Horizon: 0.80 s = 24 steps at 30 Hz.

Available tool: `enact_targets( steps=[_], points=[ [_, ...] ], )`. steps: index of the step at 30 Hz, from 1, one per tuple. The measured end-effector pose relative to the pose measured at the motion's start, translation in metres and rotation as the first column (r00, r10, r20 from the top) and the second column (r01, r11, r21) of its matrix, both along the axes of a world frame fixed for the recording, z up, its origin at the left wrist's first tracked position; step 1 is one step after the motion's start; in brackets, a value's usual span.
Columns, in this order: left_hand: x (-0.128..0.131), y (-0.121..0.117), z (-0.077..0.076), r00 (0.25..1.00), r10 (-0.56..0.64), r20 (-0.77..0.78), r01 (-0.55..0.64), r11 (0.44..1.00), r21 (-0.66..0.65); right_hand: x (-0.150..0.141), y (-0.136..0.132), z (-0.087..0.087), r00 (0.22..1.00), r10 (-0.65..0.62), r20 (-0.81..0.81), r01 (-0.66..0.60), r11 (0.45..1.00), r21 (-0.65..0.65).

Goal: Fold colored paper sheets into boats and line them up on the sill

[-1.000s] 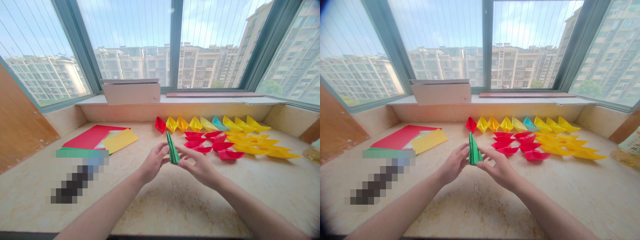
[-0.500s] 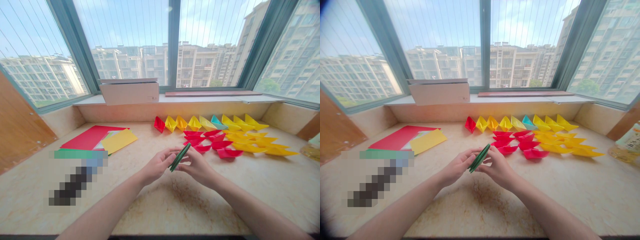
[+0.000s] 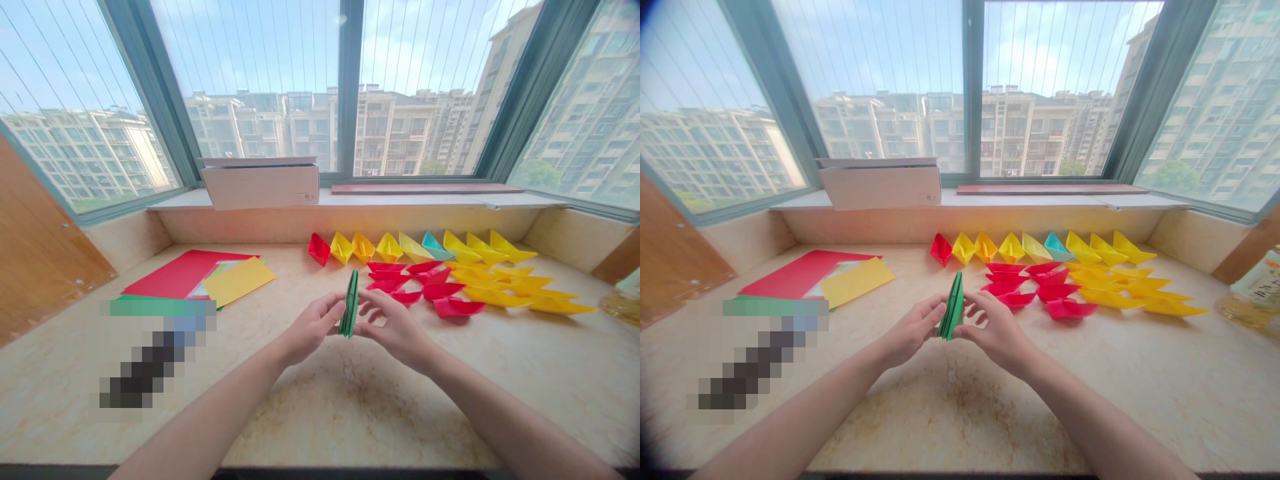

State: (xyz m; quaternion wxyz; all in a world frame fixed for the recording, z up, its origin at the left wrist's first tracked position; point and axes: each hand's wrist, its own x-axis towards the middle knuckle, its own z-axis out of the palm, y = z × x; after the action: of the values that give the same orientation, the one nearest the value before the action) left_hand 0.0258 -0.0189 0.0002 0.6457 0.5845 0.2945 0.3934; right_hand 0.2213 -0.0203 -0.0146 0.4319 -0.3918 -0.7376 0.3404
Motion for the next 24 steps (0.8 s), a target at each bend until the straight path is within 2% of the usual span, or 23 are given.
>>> enact_targets(
  steps=[4,9,14,17,24],
  points=[
    [-0.002,0.002,0.000,1.000,-0.019,0.000,0.019,1.000,0.003,0.001,0.000,0.003,0.994,0.075,-0.075,-0.083,0.991,-0.107],
    [-0.004,0.005,0.003,0.999,-0.041,-0.006,0.041,0.999,-0.002,0.007,-0.003,0.011,0.949,0.207,-0.239,-0.269,0.925,-0.268],
    [-0.006,0.007,0.003,0.999,-0.044,0.008,0.044,0.999,0.008,0.012,-0.005,0.018,0.897,0.286,-0.338,-0.388,0.874,-0.291],
    [-0.007,0.007,0.001,1.000,-0.027,-0.010,0.027,0.999,0.023,0.011,-0.005,0.018,0.882,0.291,-0.370,-0.406,0.869,-0.285],
    [-0.007,0.006,0.001,0.991,-0.015,-0.132,0.025,0.997,0.075,0.007,-0.007,0.020,0.901,0.243,-0.358,-0.359,0.882,-0.304]
  ],
)
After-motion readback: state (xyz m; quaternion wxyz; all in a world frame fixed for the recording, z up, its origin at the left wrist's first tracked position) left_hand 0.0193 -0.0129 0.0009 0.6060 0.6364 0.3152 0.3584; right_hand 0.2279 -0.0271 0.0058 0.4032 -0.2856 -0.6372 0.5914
